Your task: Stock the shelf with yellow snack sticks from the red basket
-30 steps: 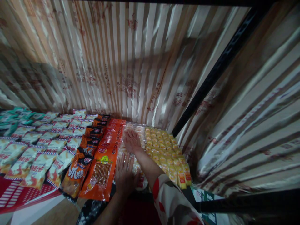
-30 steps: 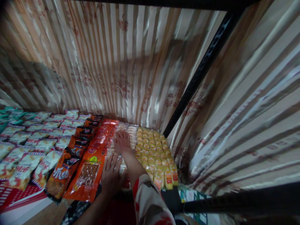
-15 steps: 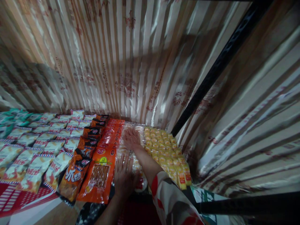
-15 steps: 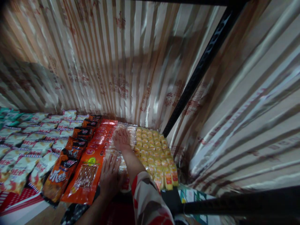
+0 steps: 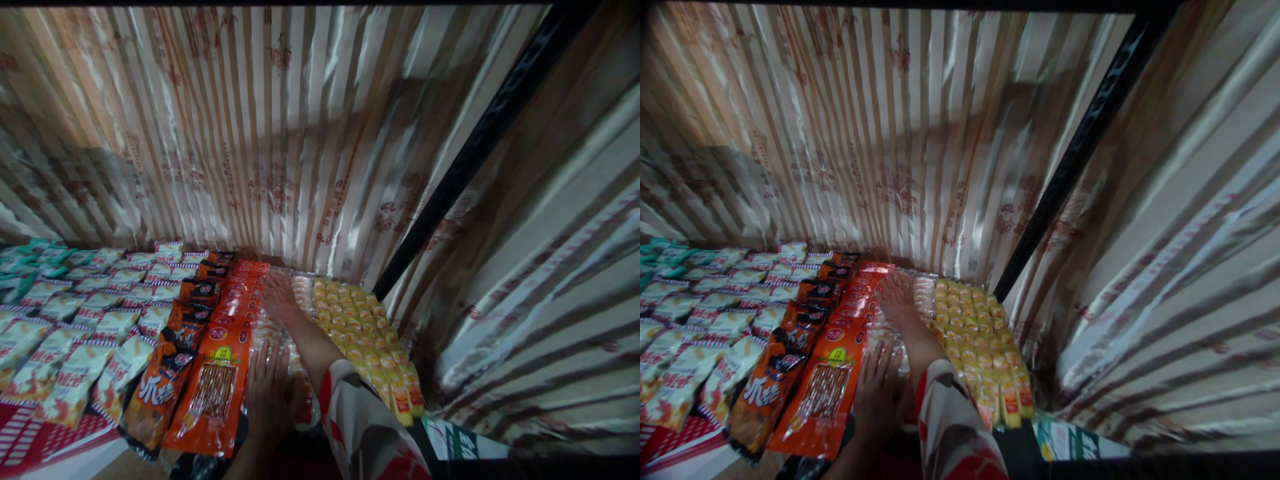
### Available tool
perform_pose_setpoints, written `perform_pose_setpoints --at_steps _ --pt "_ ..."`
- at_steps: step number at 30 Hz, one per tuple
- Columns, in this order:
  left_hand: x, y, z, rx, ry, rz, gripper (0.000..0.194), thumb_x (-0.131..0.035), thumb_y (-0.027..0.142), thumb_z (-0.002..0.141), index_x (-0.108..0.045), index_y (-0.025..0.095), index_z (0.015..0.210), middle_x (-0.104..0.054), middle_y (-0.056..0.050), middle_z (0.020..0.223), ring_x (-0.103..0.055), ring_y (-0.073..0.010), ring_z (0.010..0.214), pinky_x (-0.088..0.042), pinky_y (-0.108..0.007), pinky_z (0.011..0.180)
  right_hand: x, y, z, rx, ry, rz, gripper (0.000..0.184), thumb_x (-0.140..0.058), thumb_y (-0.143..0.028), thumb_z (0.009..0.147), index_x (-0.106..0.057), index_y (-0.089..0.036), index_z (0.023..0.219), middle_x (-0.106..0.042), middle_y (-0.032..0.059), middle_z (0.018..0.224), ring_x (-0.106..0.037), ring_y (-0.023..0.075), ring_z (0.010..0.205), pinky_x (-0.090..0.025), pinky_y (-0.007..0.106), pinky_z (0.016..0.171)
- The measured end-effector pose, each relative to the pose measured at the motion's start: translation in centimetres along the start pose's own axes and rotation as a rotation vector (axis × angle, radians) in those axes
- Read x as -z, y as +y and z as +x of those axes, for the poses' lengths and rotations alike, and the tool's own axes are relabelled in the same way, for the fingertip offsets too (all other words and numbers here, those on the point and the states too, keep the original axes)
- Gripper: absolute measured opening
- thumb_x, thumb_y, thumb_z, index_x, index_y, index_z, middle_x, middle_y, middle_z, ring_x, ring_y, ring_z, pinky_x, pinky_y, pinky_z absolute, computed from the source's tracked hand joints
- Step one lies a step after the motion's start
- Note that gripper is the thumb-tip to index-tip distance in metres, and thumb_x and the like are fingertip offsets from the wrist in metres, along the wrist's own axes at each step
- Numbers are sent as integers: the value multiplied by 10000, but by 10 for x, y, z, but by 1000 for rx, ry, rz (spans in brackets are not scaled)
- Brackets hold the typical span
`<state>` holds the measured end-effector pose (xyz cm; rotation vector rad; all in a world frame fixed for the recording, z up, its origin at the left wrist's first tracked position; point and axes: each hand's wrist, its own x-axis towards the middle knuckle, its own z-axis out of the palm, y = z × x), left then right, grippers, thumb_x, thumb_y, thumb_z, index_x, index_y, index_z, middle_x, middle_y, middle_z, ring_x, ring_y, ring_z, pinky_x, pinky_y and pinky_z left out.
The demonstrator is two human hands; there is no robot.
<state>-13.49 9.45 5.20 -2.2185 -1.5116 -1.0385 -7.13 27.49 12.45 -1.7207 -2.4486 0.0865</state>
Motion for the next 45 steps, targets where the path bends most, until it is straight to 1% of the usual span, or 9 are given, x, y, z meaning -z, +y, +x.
perform_pose_setpoints --at_steps 5,8,13,18,26,32,35,40,45 --pt "3 1 1 15 -14 -8 478 -563 322 790 -495 182 1242 -517 -114 1314 -314 -301 1330 -317 -498 1032 -2 3 3 9 29 10 511 -237 -467 934 -467 -189 1296 -465 82 1374 -313 209 1310 -125 403 1095" --pt "3 1 1 21 -33 -25 495 -561 347 790 -491 184 1253 -514 -106 1321 -341 -303 1313 -312 -493 1036 -3 3 1 -6 43 17 481 -249 -467 934 -537 -198 1211 -525 76 1313 -366 201 1265 -138 397 1087" --pt "2 4 1 44 6 -41 480 -560 309 792 -493 170 1247 -528 -115 1303 -319 -300 1327 -304 -497 1047 -4 4 2 -19 35 21 500 -239 -485 930 -523 -215 1241 -507 63 1338 -363 207 1274 -135 403 1088" --pt "2 4 -1 23 -21 -15 498 -563 307 796 -474 163 1264 -508 -126 1320 -295 -310 1339 -315 -507 1043 -1 8 10 -41 0 48 546 -196 -493 931 -406 -229 1361 -321 56 1475 -218 222 1370 -116 424 1102" --pt "-3 0 -4 -27 3 13 571 -572 272 784 -419 140 1318 -493 -153 1329 -278 -329 1344 -339 -528 1018 -8 14 35 -45 -18 20 567 -198 -541 916 -361 -264 1382 -255 29 1501 -172 224 1386 -73 472 1109" --pt "-4 -1 -5 -17 6 -3 627 -563 264 783 -358 152 1365 -467 -150 1356 -258 -332 1353 -348 -535 1008 -12 13 38 -38 -1 8 567 -203 -526 916 -447 -226 1330 -403 79 1427 -356 240 1295 -82 473 1105" --pt "-5 -2 -6 -23 -19 -12 610 -547 275 793 -362 167 1364 -461 -141 1364 -284 -320 1343 -333 -540 1023 -11 12 37 -31 13 19 584 -184 -520 918 -421 -205 1350 -469 89 1376 -400 228 1259 -82 459 1111" --pt "-6 -3 -4 -21 -18 -12 558 -561 273 781 -431 151 1309 -485 -147 1337 -308 -322 1330 -322 -532 1035 -7 11 35 -65 -27 44 594 -156 -523 919 -356 -221 1390 -329 59 1470 -246 221 1361 -95 453 1110" --pt "-4 -1 -2 -19 -9 3 526 -576 306 780 -469 143 1269 -505 -148 1315 -293 -329 1337 -308 -529 1039 4 23 27 -202 44 35 586 -150 -494 927 -315 -210 1413 -274 77 1493 -176 229 1386 -69 445 1107"
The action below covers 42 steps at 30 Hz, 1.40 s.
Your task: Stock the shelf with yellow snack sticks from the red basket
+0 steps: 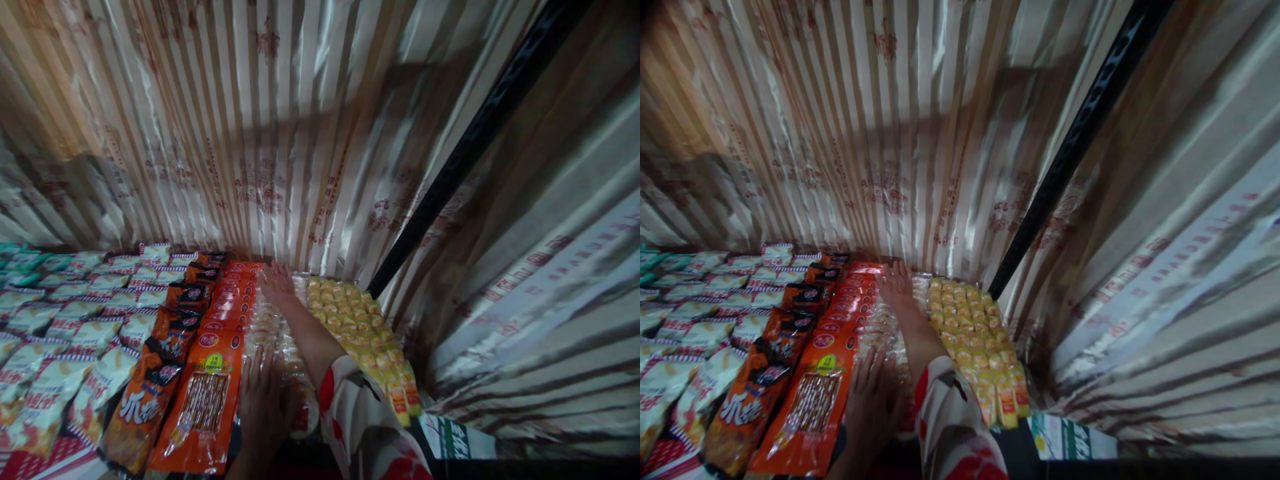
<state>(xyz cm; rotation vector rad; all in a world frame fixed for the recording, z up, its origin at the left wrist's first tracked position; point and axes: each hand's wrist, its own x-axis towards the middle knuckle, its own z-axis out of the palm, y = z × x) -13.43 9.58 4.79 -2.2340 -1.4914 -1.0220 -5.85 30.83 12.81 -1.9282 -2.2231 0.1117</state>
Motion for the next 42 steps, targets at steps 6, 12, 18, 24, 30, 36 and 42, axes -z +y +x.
perform_pose_setpoints --at_steps 6,12,18,24,30,36,42 --pt "1 1 0 17 -19 21 477 -559 319 791 -491 178 1241 -506 -118 1326 -320 -303 1327 -293 -501 1048 5 19 -14 -161 -71 -8 596 -171 -498 923 -302 -193 1418 -280 135 1482 -203 286 1369 -87 490 1075" --pt "0 -2 -1 7 -46 56 474 -553 330 789 -501 180 1236 -512 -112 1322 -334 -308 1316 -302 -500 1038 -1 19 -20 -151 -43 -1 569 -202 -440 929 -328 -151 1403 -398 165 1410 -324 275 1309 -166 446 1061" --pt "1 -2 -1 -5 -56 62 475 -552 340 793 -502 177 1236 -531 -115 1300 -362 -318 1296 -323 -513 1021 7 17 -23 -132 -27 11 560 -199 -449 934 -348 -173 1397 -309 110 1474 -213 237 1374 -118 419 1098" --pt "5 2 0 31 -21 7 467 -554 317 804 -497 174 1245 -530 -123 1304 -354 -318 1306 -313 -529 1035 22 7 -72 -88 67 114 571 -178 -421 946 -290 -125 1420 -267 88 1493 -154 198 1395 -123 380 1128" --pt "4 3 2 60 -19 -4 463 -551 365 792 -548 159 1207 -541 -131 1292 -417 -327 1261 -310 -519 1039 9 11 -209 -89 490 368 483 -167 -268 948 -492 -120 1273 -516 108 1314 -389 165 1274 -328 349 1058" --pt "7 5 2 63 -29 2 471 -518 365 814 -526 165 1240 -513 -125 1324 -362 -316 1303 -283 -523 1062 -45 17 -313 12 605 437 318 -364 -177 904 -580 -169 1136 -636 102 1076 -569 187 1049 -478 388 915" --pt "13 7 3 39 -20 11 422 -496 360 837 -552 157 1202 -533 -135 1300 -385 -296 1291 -297 -499 1060 -75 9 -328 123 496 409 445 -358 -139 869 -489 -146 1293 -502 145 1316 -452 218 1238 -478 385 953"
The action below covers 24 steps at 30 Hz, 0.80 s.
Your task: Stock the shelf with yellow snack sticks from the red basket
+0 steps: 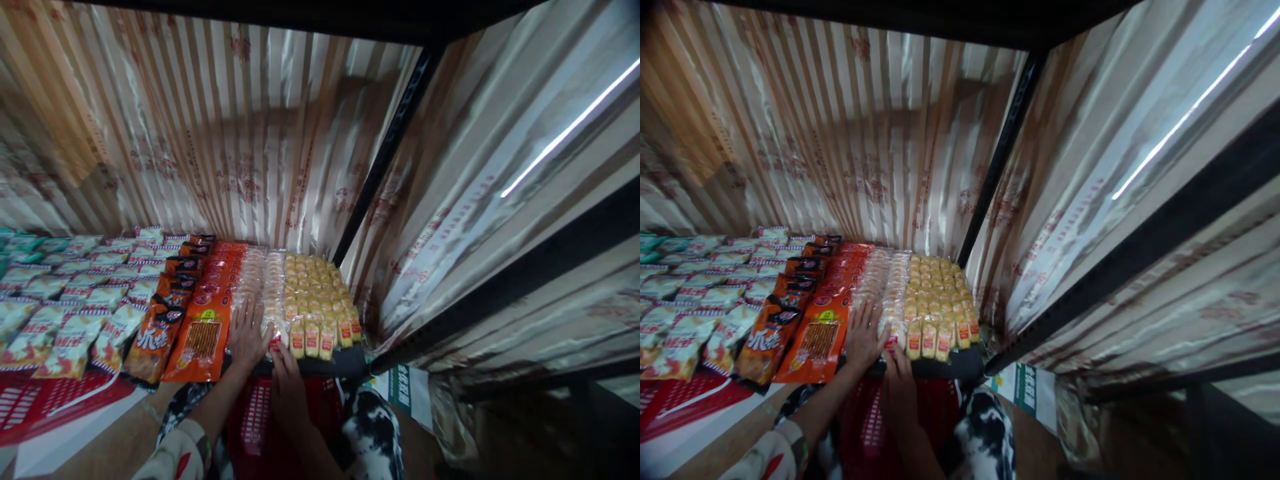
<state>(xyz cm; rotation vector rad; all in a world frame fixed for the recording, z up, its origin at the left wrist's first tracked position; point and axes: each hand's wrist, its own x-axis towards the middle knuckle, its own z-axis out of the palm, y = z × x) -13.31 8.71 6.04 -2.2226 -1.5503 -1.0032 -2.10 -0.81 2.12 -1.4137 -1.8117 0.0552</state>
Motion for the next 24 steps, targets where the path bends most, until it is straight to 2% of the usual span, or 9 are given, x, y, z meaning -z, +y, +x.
perform_pose_setpoints --at_steps 6,12,15,19,24 --pt "1 0 -2 -48 -33 19 466 -449 329 869 -465 138 1294 -402 -125 1416 -247 -295 1364 -241 -522 1080 -7 -3 2 -4 -29 -28 515 -309 -76 837 -442 -98 1334 -437 178 1375 -409 247 1275 -440 451 988" --pt "8 7 -17 -50 10 23 481 -392 288 896 -391 153 1357 -302 -105 1473 -138 -274 1397 -230 -518 1088 -7 -5 -1 8 -13 -2 516 -312 -81 844 -419 -89 1349 -411 178 1398 -372 247 1304 -420 454 1004" --pt "13 11 -38 -54 7 29 499 -390 257 887 -370 141 1372 -298 -117 1473 -148 -266 1396 -233 -504 1092 -10 -3 -3 -1 16 -6 465 -323 -137 885 -443 -102 1334 -432 184 1381 -405 249 1284 -429 460 991" --pt "12 10 -69 -180 -73 38 508 -394 233 868 -382 132 1366 -369 -103 1440 -209 -244 1382 -226 -461 1105 -11 -5 -2 -32 14 -27 419 -331 -199 921 -486 -121 1302 -483 173 1343 -444 235 1256 -435 442 990" --pt "6 5 -83 -182 -94 41 503 -380 236 874 -382 133 1366 -391 -100 1427 -238 -232 1373 -201 -453 1114 -8 -8 -1 -35 -31 -47 424 -327 -210 924 -476 -109 1308 -488 171 1338 -440 233 1258 -435 436 995"
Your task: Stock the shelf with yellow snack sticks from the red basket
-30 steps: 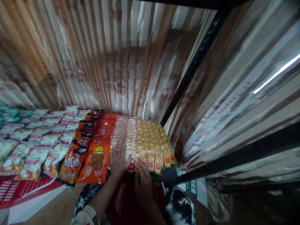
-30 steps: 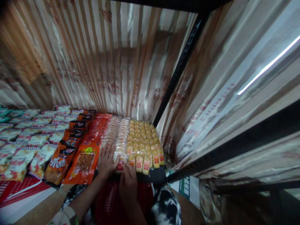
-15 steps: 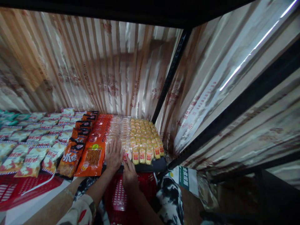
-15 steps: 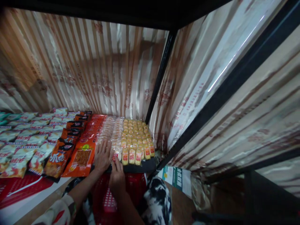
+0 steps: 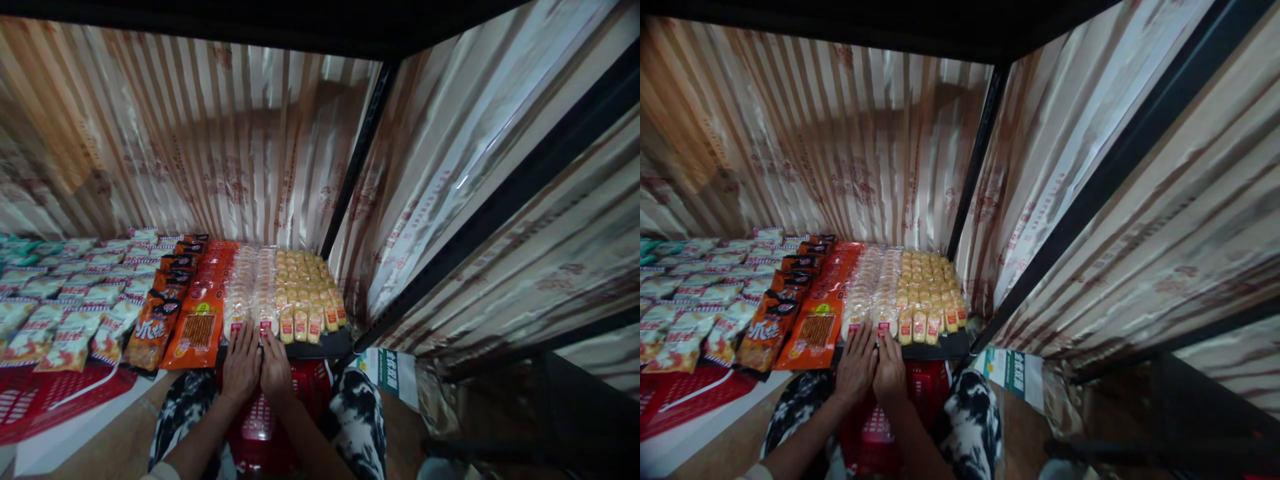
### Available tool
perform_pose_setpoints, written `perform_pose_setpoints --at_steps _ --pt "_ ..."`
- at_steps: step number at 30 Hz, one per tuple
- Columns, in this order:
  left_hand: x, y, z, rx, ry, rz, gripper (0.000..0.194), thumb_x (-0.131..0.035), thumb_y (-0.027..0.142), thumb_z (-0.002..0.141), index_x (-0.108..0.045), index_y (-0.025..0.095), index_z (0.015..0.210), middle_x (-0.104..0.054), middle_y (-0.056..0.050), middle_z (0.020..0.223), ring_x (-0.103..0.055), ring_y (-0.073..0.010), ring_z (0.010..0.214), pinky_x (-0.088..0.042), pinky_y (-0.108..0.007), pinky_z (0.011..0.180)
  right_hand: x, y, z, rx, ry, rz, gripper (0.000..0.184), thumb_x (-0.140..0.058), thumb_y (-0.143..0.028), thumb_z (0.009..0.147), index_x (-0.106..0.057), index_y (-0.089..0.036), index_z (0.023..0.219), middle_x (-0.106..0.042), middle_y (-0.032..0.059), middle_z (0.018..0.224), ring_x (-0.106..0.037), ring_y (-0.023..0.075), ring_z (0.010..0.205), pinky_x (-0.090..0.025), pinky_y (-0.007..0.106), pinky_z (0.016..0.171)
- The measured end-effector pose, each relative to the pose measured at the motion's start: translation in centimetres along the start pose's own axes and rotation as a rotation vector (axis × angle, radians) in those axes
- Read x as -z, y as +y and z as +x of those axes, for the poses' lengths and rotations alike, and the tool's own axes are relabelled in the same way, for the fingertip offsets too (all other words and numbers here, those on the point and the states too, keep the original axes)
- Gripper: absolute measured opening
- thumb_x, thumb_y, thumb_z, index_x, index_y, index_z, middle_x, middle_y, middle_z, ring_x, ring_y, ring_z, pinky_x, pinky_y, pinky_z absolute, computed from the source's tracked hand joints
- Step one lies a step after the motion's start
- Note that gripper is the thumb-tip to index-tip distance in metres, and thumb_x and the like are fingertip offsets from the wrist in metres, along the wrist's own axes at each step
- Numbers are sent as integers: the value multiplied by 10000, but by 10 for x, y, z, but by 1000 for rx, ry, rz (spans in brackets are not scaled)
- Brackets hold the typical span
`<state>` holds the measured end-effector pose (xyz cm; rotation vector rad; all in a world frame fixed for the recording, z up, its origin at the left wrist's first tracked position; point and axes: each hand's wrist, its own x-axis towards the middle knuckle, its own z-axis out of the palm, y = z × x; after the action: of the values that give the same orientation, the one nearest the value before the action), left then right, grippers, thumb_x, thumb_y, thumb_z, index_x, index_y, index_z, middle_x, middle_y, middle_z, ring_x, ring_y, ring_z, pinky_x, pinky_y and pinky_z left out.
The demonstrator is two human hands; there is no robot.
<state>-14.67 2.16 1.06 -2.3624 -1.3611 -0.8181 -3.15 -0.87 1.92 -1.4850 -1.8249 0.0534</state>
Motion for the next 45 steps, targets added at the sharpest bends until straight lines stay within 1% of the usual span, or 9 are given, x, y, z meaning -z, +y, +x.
perform_pose_setpoints --at_steps 8,17,21,26,31,35,39,42,45 --pt "4 4 0 35 -28 -5 493 -376 235 875 -401 124 1355 -373 -114 1436 -238 -230 1373 -201 -430 1117 3 0 -9 17 90 47 414 -313 -200 924 -522 -109 1270 -535 174 1289 -452 225 1245 -454 425 988" --pt "10 8 3 54 -43 40 527 -373 241 870 -354 122 1383 -362 -123 1442 -265 -246 1362 -268 -441 1083 3 1 -8 44 83 16 395 -340 -202 922 -538 -128 1256 -540 153 1291 -448 224 1253 -463 430 988" --pt "12 9 4 49 -40 32 511 -372 237 875 -370 135 1376 -362 -121 1442 -268 -246 1360 -256 -440 1087 7 1 -9 38 72 39 409 -324 -200 924 -512 -131 1281 -490 142 1344 -390 213 1297 -437 424 1018" --pt "11 10 3 40 -47 18 497 -386 229 873 -392 154 1364 -337 -111 1456 -237 -247 1373 -231 -445 1097 10 2 -10 41 33 -17 418 -320 -177 912 -519 -84 1268 -518 169 1310 -412 211 1283 -434 395 1018" --pt "13 14 3 31 -34 -8 523 -388 231 877 -342 138 1390 -295 -119 1473 -193 -251 1386 -214 -448 1108 18 8 -14 64 88 -85 454 -297 -136 898 -456 -115 1322 -438 149 1386 -291 216 1350 -404 432 1022" --pt "17 28 11 -48 -34 -44 498 -376 223 880 -376 141 1372 -329 -109 1459 -221 -240 1378 -191 -440 1121 35 24 -12 -30 189 -200 496 -293 -134 886 -383 -140 1374 -330 153 1453 -221 257 1375 -360 492 1021" --pt "14 51 19 -119 -27 -79 486 -359 238 886 -390 138 1361 -365 -94 1442 -255 -218 1367 -159 -424 1134 49 41 -12 -165 251 -247 504 -302 -166 886 -362 -158 1387 -238 137 1496 -183 289 1383 -333 528 1020" --pt "6 68 21 -168 -8 -89 458 -352 265 896 -432 139 1329 -398 -89 1424 -271 -214 1361 -157 -425 1135 53 52 -17 -219 269 -234 487 -295 -207 899 -383 -154 1375 -253 137 1489 -209 300 1372 -309 553 1030" --pt "-2 79 22 -207 -20 -97 436 -334 274 909 -451 157 1312 -406 -87 1420 -283 -218 1356 -171 -456 1128 50 64 -23 -236 261 -210 469 -282 -239 911 -423 -144 1348 -304 145 1465 -248 302 1354 -318 552 1023"
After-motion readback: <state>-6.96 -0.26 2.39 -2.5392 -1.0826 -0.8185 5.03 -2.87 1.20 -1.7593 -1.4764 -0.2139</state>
